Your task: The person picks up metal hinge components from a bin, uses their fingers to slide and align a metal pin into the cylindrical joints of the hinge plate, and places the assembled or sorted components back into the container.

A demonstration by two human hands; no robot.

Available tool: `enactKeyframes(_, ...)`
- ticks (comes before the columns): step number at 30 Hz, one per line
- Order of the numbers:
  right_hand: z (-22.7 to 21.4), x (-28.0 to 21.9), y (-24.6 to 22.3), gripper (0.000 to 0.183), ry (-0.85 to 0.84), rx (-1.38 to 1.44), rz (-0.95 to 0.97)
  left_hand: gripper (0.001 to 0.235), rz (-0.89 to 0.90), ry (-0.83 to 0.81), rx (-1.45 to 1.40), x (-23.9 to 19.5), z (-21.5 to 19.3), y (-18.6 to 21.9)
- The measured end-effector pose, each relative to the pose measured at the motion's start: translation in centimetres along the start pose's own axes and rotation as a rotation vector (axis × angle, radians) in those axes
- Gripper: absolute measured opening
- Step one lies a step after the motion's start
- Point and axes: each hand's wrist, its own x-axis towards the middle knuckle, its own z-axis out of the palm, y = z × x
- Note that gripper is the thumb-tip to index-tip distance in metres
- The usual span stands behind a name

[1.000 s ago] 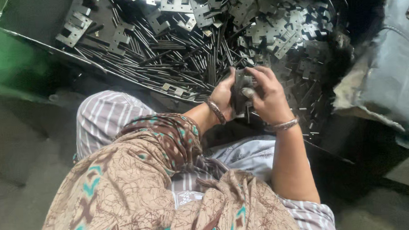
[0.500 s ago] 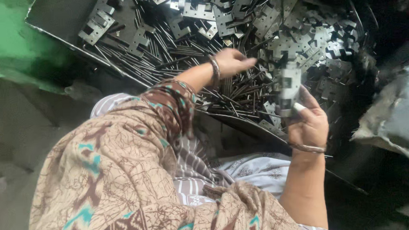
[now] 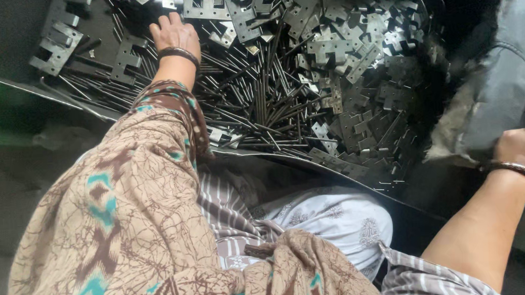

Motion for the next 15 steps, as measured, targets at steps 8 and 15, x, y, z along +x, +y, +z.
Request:
enactKeyframes(8, -5.8, 1.4, -27.4, 0.041, -0.242, 0.298, -0.268, 0.045, 0.197, -0.083, -0.254, -3.3, -6.7, 1.5)
enactKeyframes(15, 0.4, 1.5, -43.9, 0.094, -0.675, 0.387, -0.408, 0.047, -0.056, -0.209, -1.152, -8.2, -13.8, 1.9)
